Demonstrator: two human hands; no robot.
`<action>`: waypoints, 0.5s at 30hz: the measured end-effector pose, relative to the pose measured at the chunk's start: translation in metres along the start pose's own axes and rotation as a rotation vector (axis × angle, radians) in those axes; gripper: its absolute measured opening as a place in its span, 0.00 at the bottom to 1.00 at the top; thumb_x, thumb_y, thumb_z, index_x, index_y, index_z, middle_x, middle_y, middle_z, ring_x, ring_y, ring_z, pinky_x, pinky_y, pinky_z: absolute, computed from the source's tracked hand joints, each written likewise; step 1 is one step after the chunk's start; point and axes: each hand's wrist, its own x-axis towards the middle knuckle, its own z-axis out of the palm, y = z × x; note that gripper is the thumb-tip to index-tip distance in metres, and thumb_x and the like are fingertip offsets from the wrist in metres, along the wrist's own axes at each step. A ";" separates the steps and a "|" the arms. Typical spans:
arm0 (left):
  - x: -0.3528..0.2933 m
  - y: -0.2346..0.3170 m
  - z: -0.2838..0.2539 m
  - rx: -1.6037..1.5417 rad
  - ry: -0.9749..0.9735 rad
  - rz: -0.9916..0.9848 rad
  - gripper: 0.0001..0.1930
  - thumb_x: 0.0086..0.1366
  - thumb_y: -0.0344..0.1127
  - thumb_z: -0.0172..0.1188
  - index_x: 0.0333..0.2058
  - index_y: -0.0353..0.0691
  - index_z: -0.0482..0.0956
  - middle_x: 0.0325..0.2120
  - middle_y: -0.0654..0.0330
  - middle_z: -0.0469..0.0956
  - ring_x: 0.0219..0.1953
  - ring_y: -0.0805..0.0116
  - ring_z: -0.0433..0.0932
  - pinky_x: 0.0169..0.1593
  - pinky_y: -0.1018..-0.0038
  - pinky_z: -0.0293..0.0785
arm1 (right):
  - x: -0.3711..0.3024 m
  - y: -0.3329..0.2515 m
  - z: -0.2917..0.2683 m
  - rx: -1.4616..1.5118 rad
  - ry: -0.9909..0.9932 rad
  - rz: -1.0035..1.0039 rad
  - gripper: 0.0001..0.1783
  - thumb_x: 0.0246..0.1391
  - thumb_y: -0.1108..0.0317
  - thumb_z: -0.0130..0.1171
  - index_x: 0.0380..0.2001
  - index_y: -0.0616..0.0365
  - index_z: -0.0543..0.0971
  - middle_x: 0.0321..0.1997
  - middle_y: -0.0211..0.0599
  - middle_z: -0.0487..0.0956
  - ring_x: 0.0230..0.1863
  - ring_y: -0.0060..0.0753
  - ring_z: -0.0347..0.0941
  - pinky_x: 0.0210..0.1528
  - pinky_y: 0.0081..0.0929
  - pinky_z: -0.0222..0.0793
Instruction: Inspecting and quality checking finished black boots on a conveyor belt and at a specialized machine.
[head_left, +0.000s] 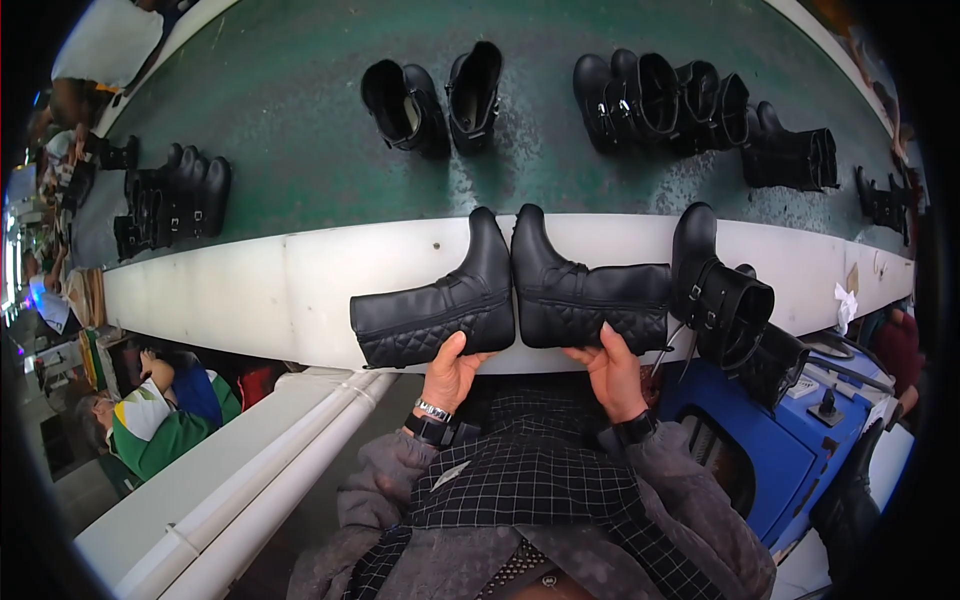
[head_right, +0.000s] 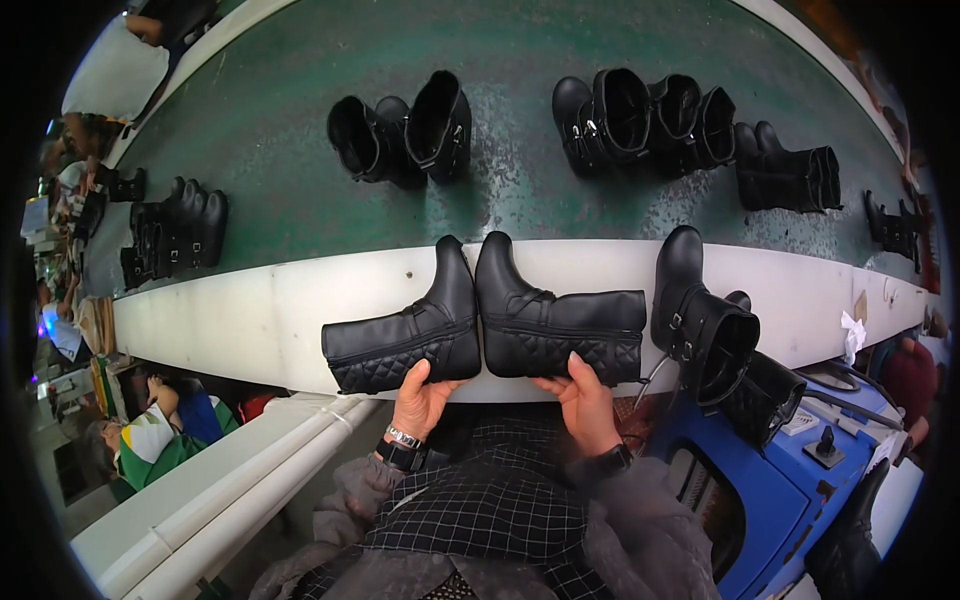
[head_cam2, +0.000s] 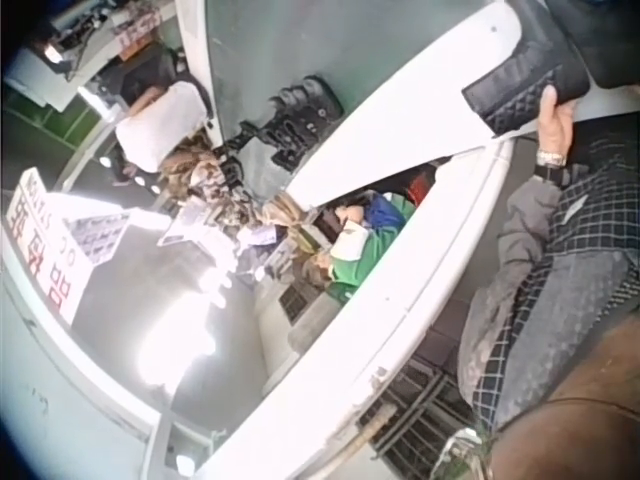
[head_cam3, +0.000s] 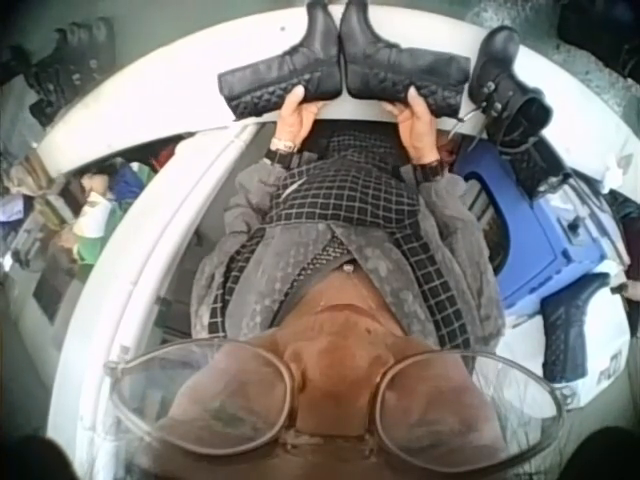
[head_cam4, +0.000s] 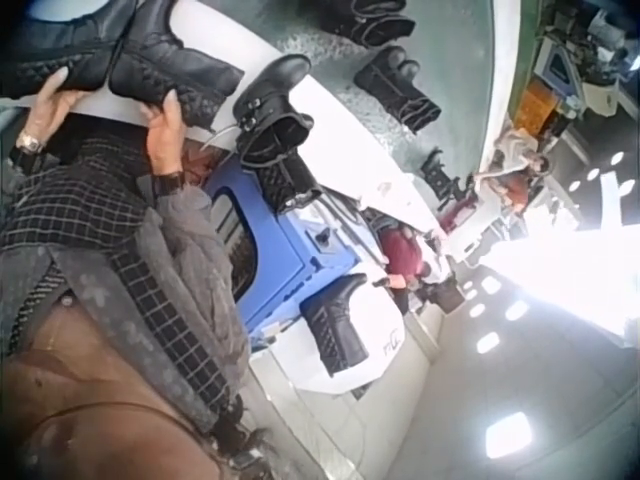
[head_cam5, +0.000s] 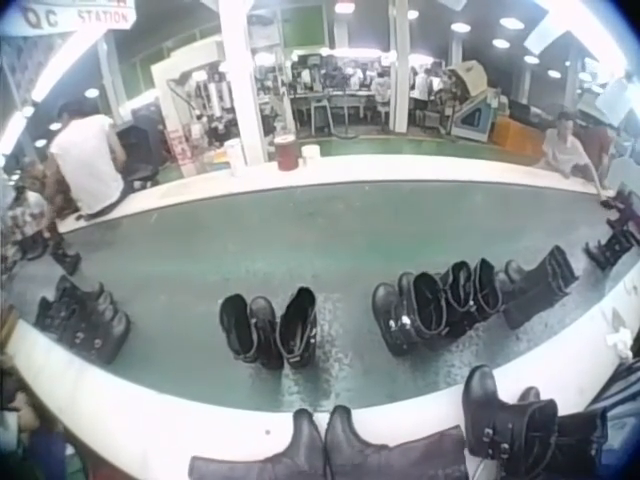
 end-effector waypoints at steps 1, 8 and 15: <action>-0.003 0.002 0.001 0.003 0.000 0.004 0.20 0.63 0.36 0.55 0.51 0.33 0.69 0.50 0.51 0.72 0.52 0.58 0.73 0.57 0.58 0.68 | -0.004 -0.005 0.005 -0.051 0.019 -0.024 0.19 0.61 0.63 0.48 0.51 0.62 0.70 0.52 0.40 0.75 0.52 0.38 0.72 0.53 0.39 0.70; -0.015 0.048 0.021 1.404 -0.220 0.426 0.31 0.57 0.36 0.59 0.59 0.35 0.61 0.57 0.47 0.63 0.61 0.53 0.61 0.60 0.68 0.59 | -0.025 -0.062 0.032 -1.189 -0.201 -0.325 0.20 0.50 0.78 0.56 0.49 0.67 0.72 0.50 0.43 0.75 0.52 0.30 0.70 0.56 0.26 0.63; 0.028 0.030 0.017 0.902 0.295 0.129 0.24 0.66 0.46 0.51 0.52 0.31 0.65 0.37 0.55 0.74 0.39 0.70 0.72 0.44 0.75 0.69 | 0.045 -0.020 -0.038 0.109 -0.356 -0.029 0.24 0.60 0.62 0.50 0.56 0.65 0.65 0.48 0.36 0.74 0.49 0.24 0.69 0.51 0.18 0.65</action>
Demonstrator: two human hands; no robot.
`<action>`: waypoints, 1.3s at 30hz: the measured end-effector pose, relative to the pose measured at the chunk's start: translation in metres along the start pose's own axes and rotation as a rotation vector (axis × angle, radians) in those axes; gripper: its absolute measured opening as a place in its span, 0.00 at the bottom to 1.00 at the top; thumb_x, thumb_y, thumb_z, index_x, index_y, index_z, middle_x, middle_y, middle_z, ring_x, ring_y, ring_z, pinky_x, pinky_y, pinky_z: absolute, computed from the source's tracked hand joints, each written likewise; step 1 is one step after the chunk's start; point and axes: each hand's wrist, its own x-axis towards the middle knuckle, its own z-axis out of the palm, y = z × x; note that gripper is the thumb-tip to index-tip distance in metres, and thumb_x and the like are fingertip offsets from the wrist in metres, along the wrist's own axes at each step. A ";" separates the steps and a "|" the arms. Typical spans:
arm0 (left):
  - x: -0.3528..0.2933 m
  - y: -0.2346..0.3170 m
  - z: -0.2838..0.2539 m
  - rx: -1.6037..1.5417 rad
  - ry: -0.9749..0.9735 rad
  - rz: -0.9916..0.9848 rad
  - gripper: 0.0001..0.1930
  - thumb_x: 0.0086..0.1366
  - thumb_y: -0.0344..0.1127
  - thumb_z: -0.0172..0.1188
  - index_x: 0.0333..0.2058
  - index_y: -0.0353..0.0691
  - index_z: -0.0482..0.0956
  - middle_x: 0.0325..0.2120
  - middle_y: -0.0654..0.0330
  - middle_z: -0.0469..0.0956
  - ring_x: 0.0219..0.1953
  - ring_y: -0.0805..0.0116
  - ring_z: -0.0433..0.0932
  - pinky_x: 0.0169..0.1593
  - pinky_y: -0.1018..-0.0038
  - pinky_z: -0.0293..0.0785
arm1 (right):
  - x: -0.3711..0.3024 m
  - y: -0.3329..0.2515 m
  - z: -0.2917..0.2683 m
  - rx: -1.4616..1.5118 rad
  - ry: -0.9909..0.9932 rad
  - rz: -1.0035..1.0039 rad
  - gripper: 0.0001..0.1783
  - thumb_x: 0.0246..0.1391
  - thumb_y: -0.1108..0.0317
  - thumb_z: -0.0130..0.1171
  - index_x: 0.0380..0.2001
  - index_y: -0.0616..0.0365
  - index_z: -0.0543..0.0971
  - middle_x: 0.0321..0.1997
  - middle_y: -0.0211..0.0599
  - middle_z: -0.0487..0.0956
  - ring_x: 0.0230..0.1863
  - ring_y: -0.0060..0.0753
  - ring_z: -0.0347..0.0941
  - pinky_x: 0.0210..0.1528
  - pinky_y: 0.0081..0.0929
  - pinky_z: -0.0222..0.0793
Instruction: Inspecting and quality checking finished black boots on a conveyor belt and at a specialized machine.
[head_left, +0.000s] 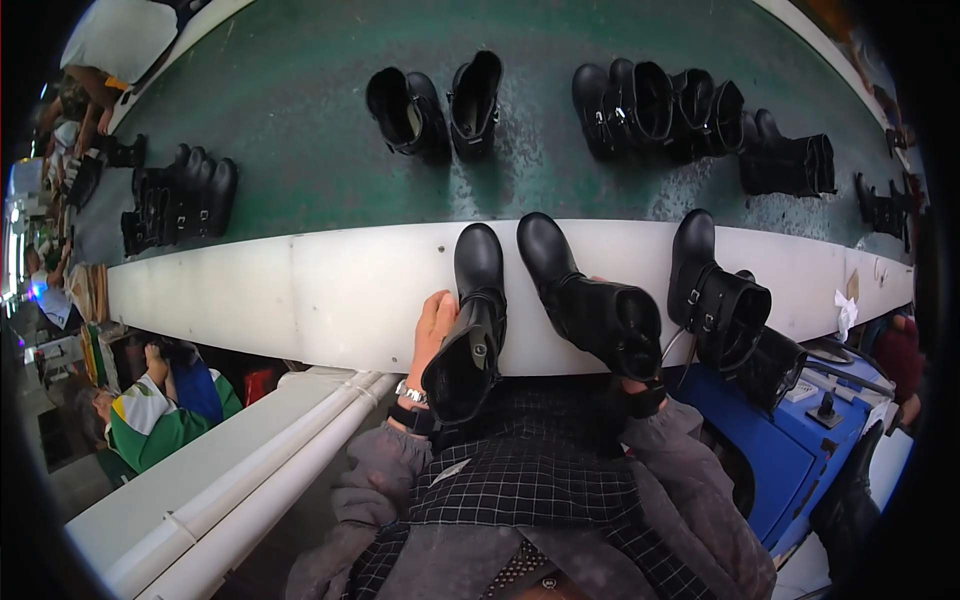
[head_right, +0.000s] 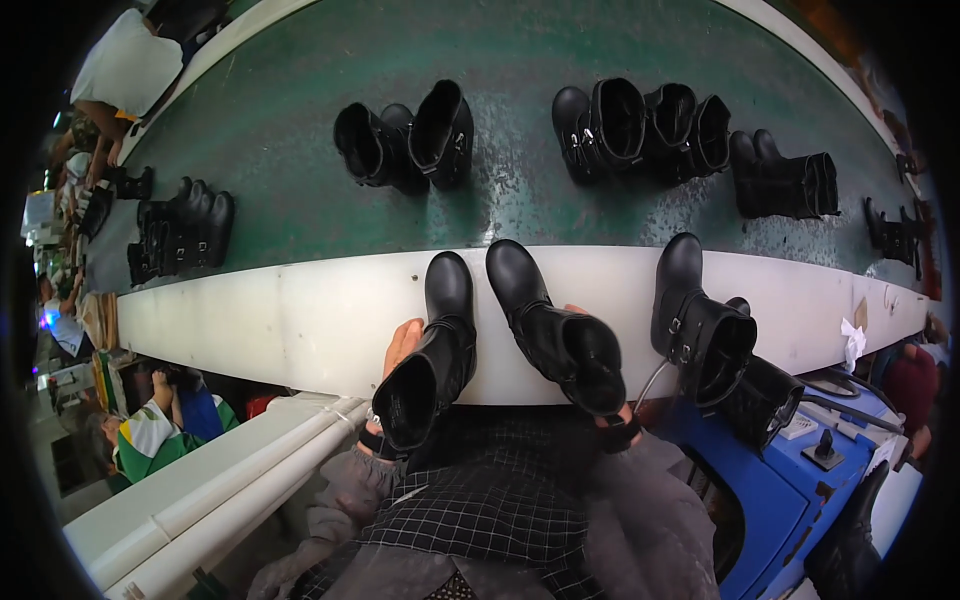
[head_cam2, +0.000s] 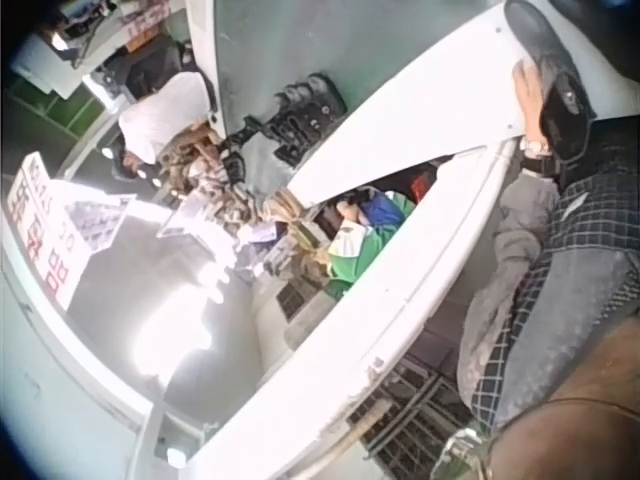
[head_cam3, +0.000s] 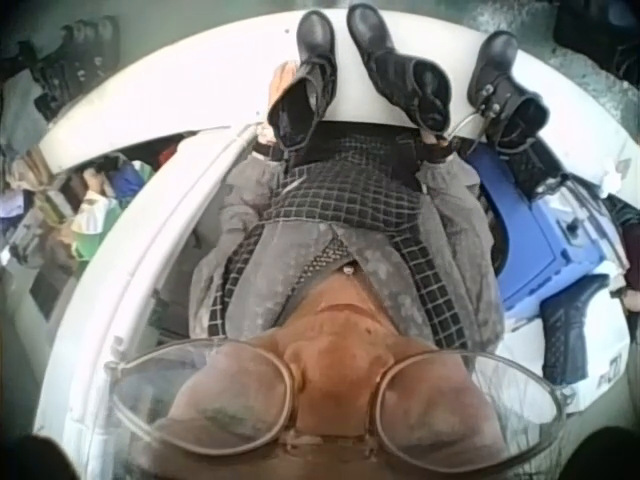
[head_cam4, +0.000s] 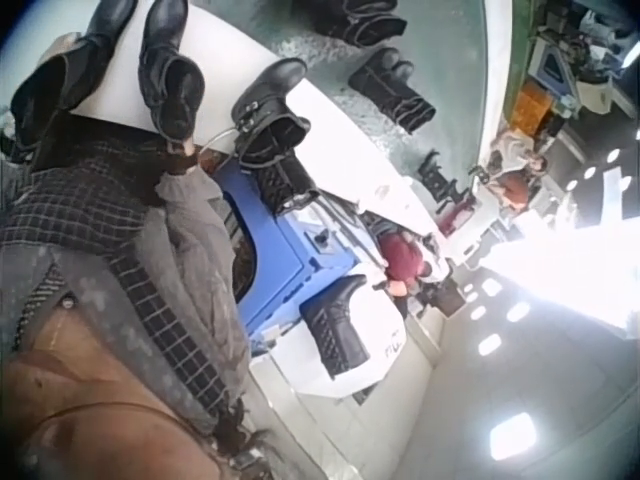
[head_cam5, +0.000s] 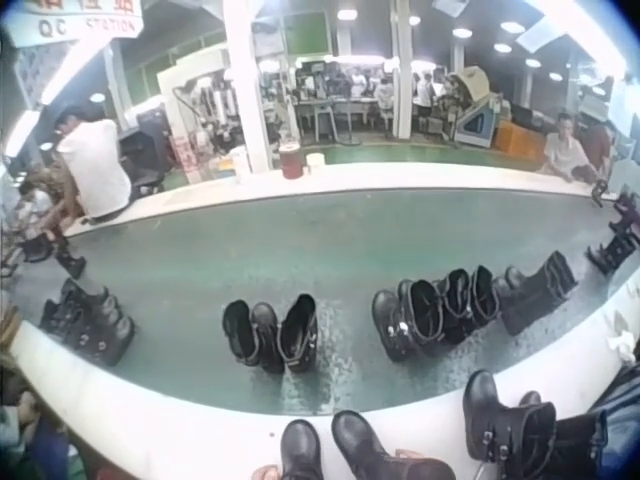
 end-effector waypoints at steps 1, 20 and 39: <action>0.006 0.001 0.006 0.140 0.046 0.050 0.25 0.65 0.47 0.53 0.51 0.31 0.65 0.33 0.56 0.74 0.36 0.71 0.72 0.41 0.75 0.69 | 0.015 -0.001 -0.004 0.402 -0.026 0.250 0.27 0.60 0.58 0.51 0.54 0.70 0.64 0.45 0.36 0.75 0.48 0.22 0.69 0.48 0.17 0.64; 0.001 0.011 0.040 -0.489 -0.253 0.271 0.36 0.59 0.46 0.61 0.59 0.40 0.53 0.51 0.58 0.65 0.53 0.68 0.64 0.58 0.71 0.59 | 0.015 0.008 0.076 -0.519 -0.069 -0.128 0.59 0.39 0.56 0.64 0.65 0.69 0.39 0.70 0.49 0.45 0.72 0.41 0.37 0.70 0.32 0.31; 0.022 0.012 0.032 -0.403 -0.461 0.210 0.40 0.52 0.45 0.67 0.58 0.40 0.55 0.50 0.59 0.68 0.53 0.69 0.67 0.58 0.72 0.60 | 0.020 0.005 0.053 -0.418 -0.080 -0.051 0.63 0.31 0.61 0.70 0.66 0.64 0.42 0.67 0.43 0.51 0.69 0.39 0.47 0.69 0.32 0.40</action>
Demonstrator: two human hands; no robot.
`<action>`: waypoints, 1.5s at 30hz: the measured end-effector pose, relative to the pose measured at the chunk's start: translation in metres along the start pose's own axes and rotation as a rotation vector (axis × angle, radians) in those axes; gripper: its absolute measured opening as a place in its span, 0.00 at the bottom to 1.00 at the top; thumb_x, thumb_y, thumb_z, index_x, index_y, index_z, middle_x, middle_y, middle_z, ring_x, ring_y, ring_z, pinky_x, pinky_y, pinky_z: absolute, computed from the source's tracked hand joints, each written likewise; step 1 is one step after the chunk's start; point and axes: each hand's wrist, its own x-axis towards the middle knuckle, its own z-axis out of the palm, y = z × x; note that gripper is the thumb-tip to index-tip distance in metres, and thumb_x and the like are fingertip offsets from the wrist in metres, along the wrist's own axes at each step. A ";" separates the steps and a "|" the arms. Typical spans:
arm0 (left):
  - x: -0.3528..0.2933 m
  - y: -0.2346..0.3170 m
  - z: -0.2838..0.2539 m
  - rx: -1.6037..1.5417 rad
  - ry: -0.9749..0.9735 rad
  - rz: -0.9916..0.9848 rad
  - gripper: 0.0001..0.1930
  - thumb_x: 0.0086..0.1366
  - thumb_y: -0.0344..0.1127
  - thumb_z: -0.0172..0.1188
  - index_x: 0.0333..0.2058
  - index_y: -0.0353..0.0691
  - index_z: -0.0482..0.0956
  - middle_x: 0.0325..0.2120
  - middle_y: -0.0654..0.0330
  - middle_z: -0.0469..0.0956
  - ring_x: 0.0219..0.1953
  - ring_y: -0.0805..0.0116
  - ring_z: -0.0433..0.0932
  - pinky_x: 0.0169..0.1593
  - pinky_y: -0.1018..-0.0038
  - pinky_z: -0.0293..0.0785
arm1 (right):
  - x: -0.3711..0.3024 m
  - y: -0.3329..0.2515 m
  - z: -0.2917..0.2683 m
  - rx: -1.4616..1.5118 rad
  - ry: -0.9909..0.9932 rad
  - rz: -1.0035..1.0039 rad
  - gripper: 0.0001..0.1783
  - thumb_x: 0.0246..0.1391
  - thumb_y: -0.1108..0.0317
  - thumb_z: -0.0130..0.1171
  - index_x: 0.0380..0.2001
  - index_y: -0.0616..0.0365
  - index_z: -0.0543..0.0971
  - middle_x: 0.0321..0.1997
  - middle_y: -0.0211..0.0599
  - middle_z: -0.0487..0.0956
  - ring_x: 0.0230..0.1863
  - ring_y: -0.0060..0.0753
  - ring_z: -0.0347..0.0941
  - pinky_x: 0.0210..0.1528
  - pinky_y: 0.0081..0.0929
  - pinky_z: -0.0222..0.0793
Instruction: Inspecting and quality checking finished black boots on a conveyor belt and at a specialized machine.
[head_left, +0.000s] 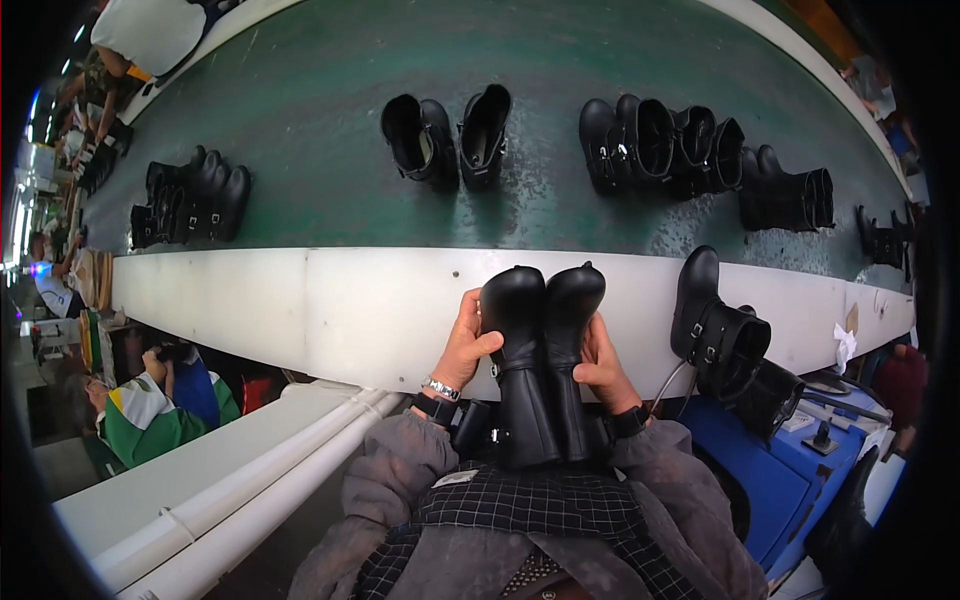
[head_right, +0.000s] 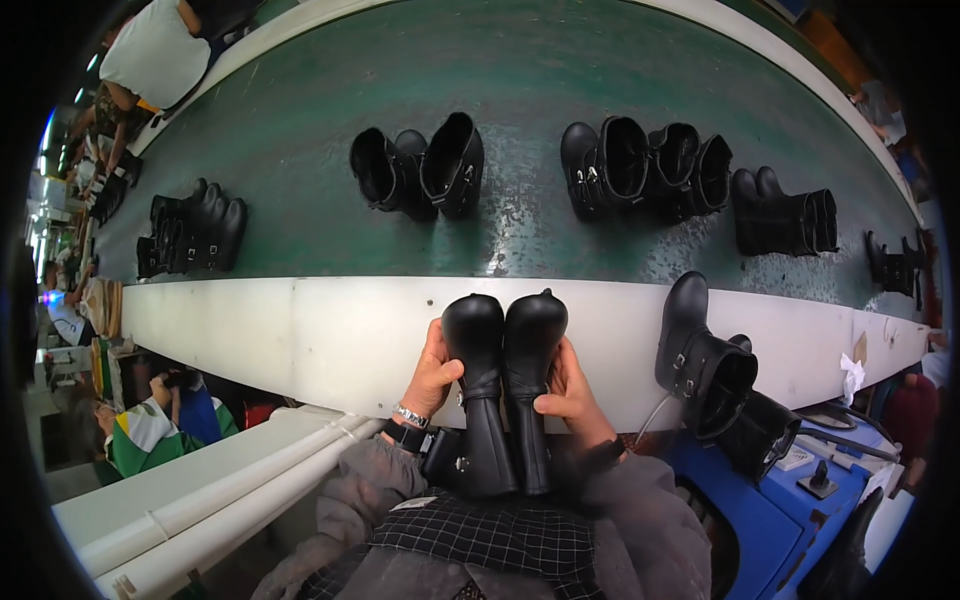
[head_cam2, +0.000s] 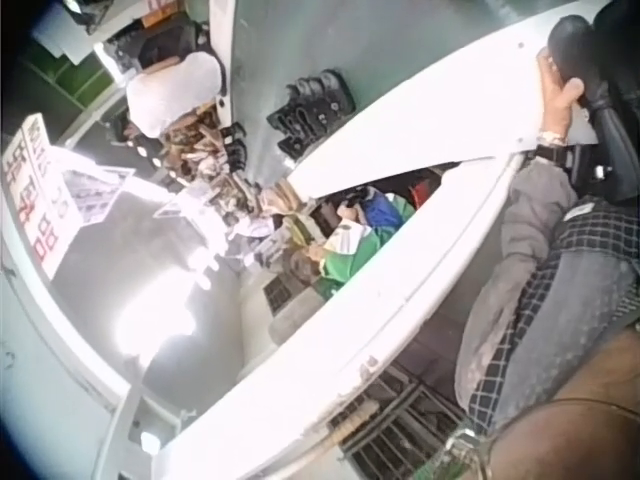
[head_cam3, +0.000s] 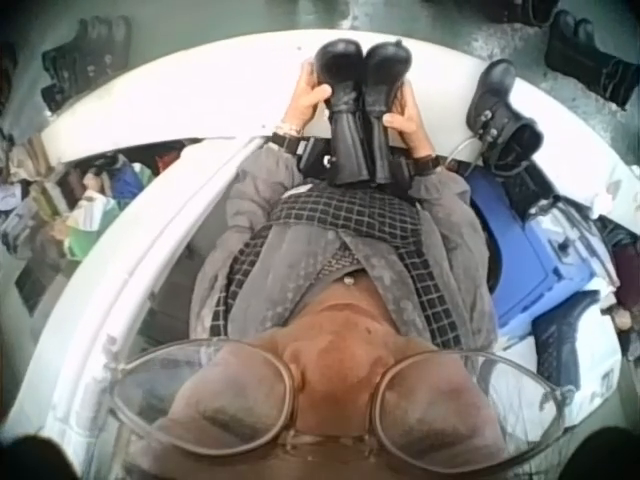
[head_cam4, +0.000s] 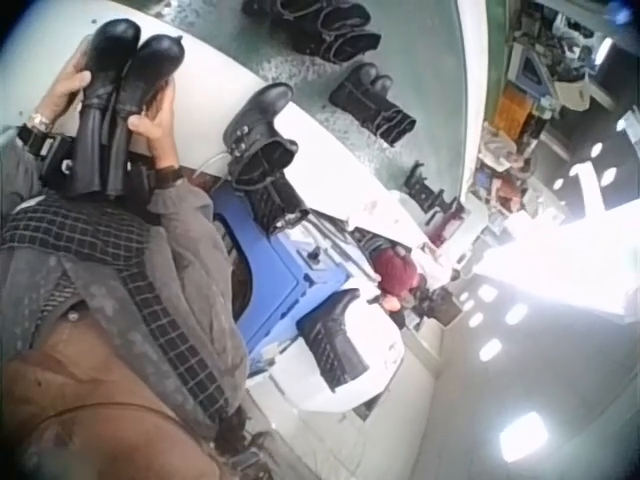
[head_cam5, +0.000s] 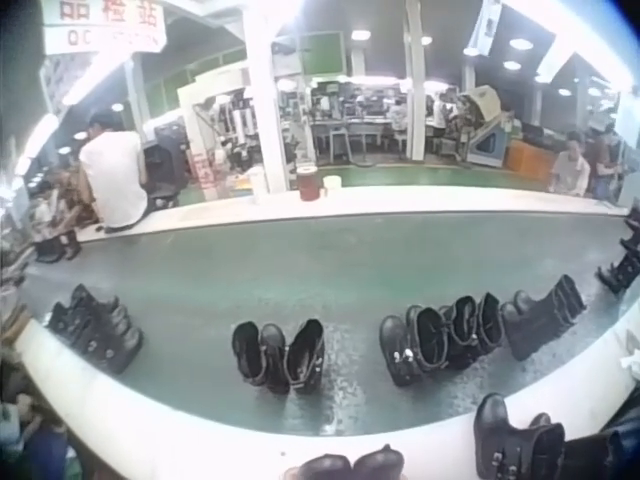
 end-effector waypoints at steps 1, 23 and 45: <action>0.004 0.002 -0.001 -0.001 0.004 0.002 0.40 0.52 0.45 0.67 0.58 0.40 0.55 0.50 0.59 0.68 0.53 0.69 0.67 0.58 0.72 0.60 | 0.002 0.000 -0.002 0.005 -0.016 0.053 0.63 0.30 0.60 0.71 0.65 0.63 0.43 0.66 0.42 0.53 0.68 0.39 0.49 0.68 0.32 0.42; 0.004 0.008 -0.008 -0.457 -0.088 -0.262 0.25 0.58 0.39 0.61 0.50 0.31 0.69 0.44 0.55 0.76 0.46 0.66 0.77 0.52 0.70 0.72 | 0.032 -0.035 0.004 -0.215 -0.065 0.194 0.40 0.35 0.56 0.71 0.52 0.61 0.69 0.47 0.30 0.74 0.48 0.24 0.70 0.53 0.23 0.63; -0.061 0.016 0.039 -0.773 0.707 -0.036 0.23 0.58 0.39 0.61 0.50 0.39 0.67 0.49 0.54 0.71 0.52 0.56 0.71 0.56 0.49 0.68 | -0.018 -0.009 0.042 0.399 0.548 0.081 0.21 0.55 0.54 0.56 0.46 0.55 0.71 0.41 0.35 0.78 0.37 0.30 0.79 0.26 0.23 0.79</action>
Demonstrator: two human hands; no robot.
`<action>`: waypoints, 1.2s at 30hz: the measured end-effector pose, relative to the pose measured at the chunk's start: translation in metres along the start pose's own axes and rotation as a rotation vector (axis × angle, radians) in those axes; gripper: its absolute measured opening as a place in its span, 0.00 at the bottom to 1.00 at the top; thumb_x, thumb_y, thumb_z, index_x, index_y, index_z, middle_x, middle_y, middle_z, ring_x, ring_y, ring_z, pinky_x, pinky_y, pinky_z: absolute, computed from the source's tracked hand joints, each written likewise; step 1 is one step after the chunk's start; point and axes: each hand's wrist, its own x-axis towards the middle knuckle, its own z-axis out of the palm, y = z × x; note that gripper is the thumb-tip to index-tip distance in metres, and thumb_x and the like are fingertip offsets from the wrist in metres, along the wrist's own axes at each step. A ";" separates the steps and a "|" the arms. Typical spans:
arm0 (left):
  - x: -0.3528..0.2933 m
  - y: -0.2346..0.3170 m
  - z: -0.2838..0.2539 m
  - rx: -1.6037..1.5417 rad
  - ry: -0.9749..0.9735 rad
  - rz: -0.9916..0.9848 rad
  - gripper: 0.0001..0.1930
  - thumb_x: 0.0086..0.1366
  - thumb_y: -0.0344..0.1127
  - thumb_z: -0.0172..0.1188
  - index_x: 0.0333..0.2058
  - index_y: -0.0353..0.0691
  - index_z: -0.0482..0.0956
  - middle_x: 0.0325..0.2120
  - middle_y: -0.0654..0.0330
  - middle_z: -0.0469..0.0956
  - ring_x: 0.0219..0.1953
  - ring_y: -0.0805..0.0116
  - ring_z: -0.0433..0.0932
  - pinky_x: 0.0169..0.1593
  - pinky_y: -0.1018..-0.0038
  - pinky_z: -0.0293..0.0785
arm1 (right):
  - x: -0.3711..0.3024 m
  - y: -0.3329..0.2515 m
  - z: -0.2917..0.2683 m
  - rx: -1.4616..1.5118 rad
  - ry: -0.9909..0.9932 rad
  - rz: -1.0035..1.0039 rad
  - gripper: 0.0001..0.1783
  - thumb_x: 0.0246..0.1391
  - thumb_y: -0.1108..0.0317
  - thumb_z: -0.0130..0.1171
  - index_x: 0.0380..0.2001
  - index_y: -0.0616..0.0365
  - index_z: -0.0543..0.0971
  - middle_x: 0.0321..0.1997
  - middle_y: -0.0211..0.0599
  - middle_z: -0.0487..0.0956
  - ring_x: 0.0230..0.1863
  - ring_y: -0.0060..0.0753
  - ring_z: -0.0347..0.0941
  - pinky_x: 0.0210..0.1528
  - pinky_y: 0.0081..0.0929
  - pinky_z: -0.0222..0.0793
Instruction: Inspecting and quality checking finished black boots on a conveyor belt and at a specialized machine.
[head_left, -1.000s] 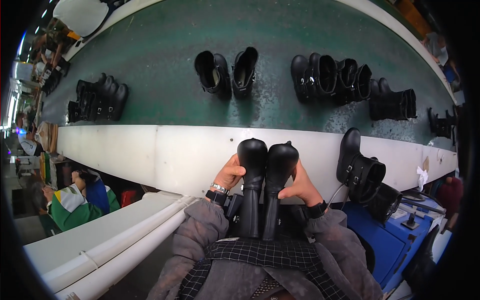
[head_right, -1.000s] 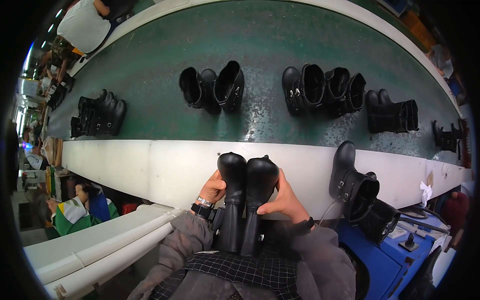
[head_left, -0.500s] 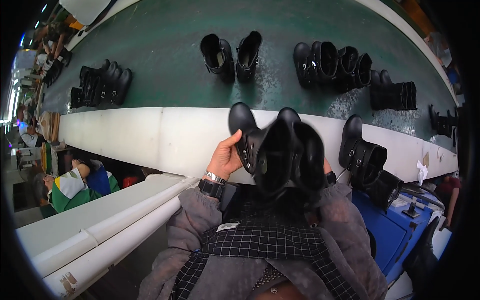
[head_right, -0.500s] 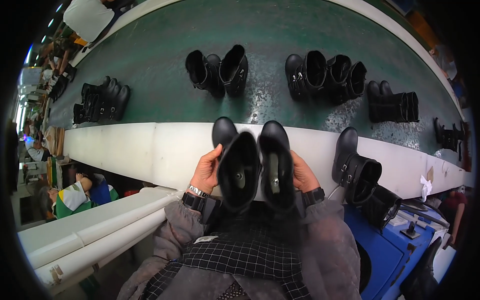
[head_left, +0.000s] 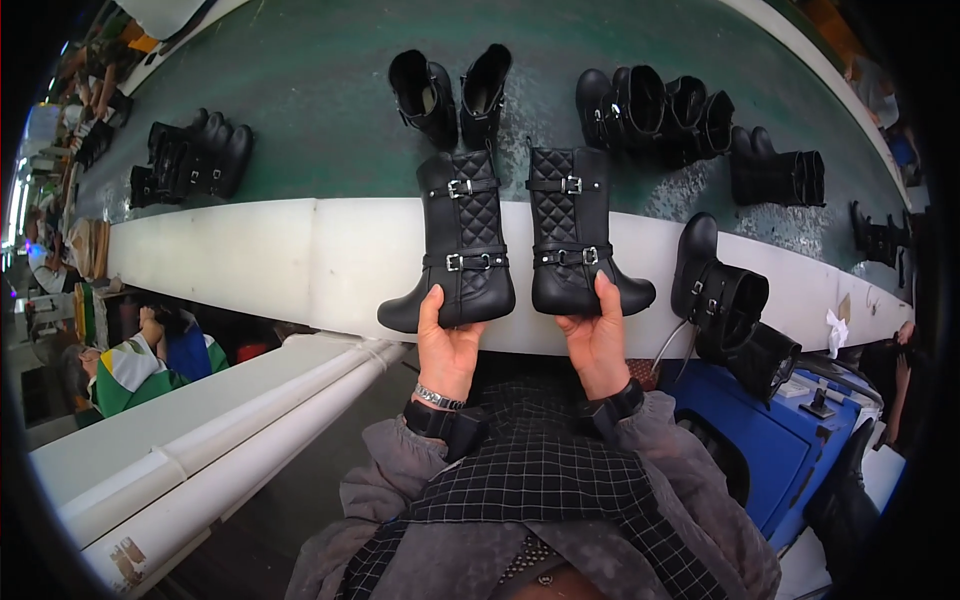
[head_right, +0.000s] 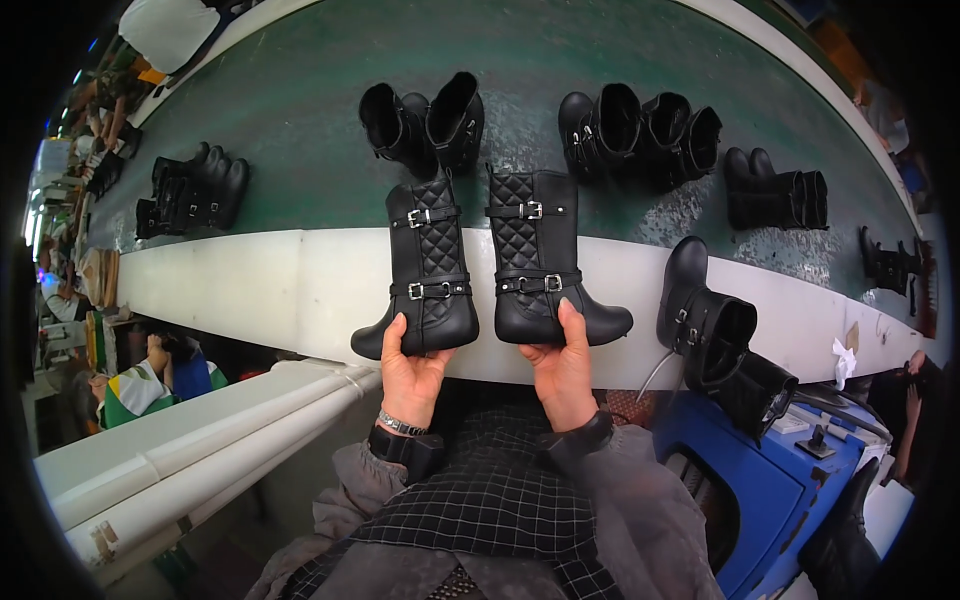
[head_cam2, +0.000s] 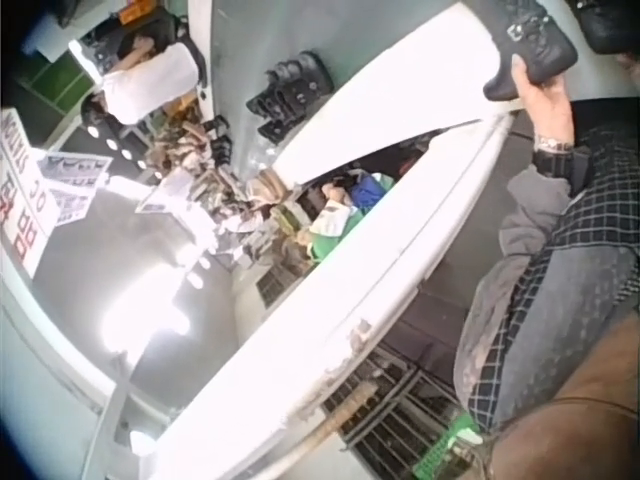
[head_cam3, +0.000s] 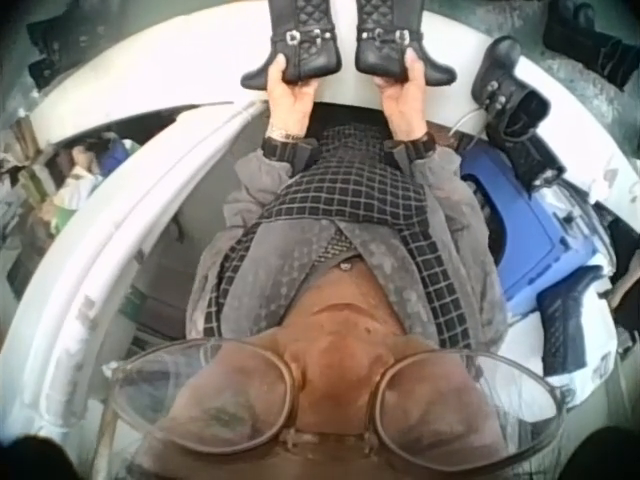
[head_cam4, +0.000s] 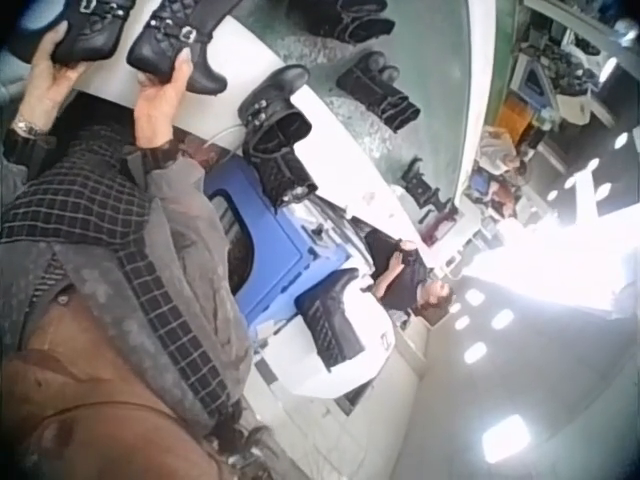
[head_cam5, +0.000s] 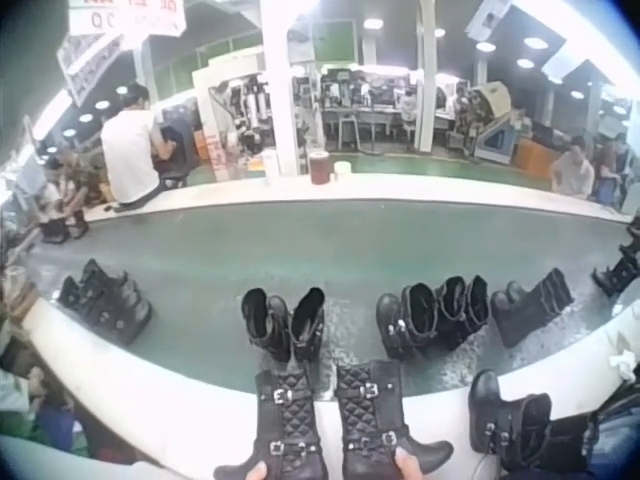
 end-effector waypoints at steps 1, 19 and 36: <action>-0.001 -0.002 0.001 0.000 0.000 -0.003 0.23 0.58 0.39 0.61 0.50 0.39 0.67 0.49 0.54 0.71 0.52 0.56 0.71 0.56 0.49 0.68 | -0.001 0.002 0.001 0.004 0.006 -0.009 0.21 0.55 0.54 0.56 0.46 0.55 0.71 0.40 0.35 0.78 0.37 0.29 0.79 0.26 0.23 0.80; -0.004 -0.014 0.004 0.014 0.047 -0.020 0.24 0.57 0.41 0.62 0.48 0.35 0.67 0.47 0.54 0.71 0.50 0.59 0.72 0.55 0.56 0.70 | -0.002 0.012 -0.001 -0.043 0.029 -0.016 0.18 0.55 0.51 0.56 0.42 0.52 0.73 0.37 0.29 0.79 0.34 0.22 0.77 0.29 0.19 0.76; 0.000 -0.014 0.004 0.031 0.028 -0.030 0.22 0.61 0.42 0.57 0.49 0.35 0.67 0.48 0.53 0.71 0.52 0.57 0.71 0.57 0.55 0.68 | 0.006 0.019 -0.007 -0.009 0.045 0.010 0.19 0.58 0.51 0.52 0.43 0.54 0.73 0.37 0.31 0.79 0.33 0.24 0.77 0.25 0.20 0.76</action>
